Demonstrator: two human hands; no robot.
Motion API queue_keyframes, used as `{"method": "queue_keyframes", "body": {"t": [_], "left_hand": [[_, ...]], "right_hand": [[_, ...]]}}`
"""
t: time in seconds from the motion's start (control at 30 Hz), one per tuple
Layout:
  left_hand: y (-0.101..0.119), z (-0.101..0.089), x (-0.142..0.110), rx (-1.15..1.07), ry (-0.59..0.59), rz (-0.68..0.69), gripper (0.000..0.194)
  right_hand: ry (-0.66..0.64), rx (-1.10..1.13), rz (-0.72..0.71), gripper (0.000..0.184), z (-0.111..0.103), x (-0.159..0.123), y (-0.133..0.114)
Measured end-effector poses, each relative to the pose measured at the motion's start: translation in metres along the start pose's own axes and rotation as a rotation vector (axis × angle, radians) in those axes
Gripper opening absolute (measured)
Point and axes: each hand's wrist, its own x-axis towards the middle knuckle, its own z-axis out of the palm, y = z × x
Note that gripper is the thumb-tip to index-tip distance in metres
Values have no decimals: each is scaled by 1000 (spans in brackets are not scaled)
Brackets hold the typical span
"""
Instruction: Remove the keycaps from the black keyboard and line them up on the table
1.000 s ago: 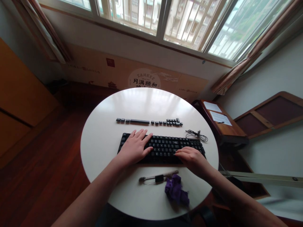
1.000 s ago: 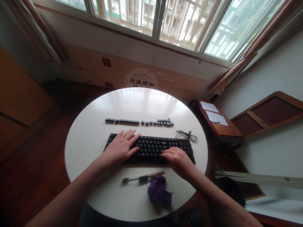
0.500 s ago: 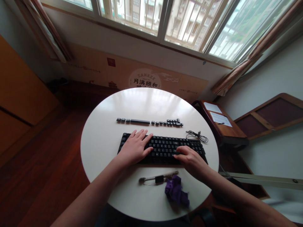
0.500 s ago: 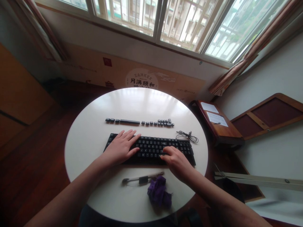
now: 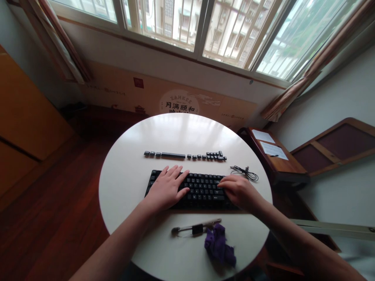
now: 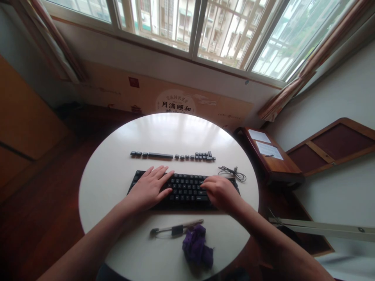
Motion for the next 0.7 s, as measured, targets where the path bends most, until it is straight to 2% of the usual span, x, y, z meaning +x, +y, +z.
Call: {"method": "queue_keyframes", "body": {"t": [0.1,0.23,0.33,0.53,0.7], "left_hand": [[0,-1,0,-1,-7,-4,61],[2,-4,1,-4,-26,-16,61],[2,-6,0,-12,-29,-22,61],[0,-3,-1,-18,-19,-26,61],[0,-2,-1,-31,-5,-27,61]], "right_hand": [[82,-66,60,28,-10,42,33],[-14,-125,147,20,-4,105,82],[-87,-121,150,18,11,137,105],[-224,-118,145,15,31,153,117],[-243,-116,147,16,35,152,121]]}}
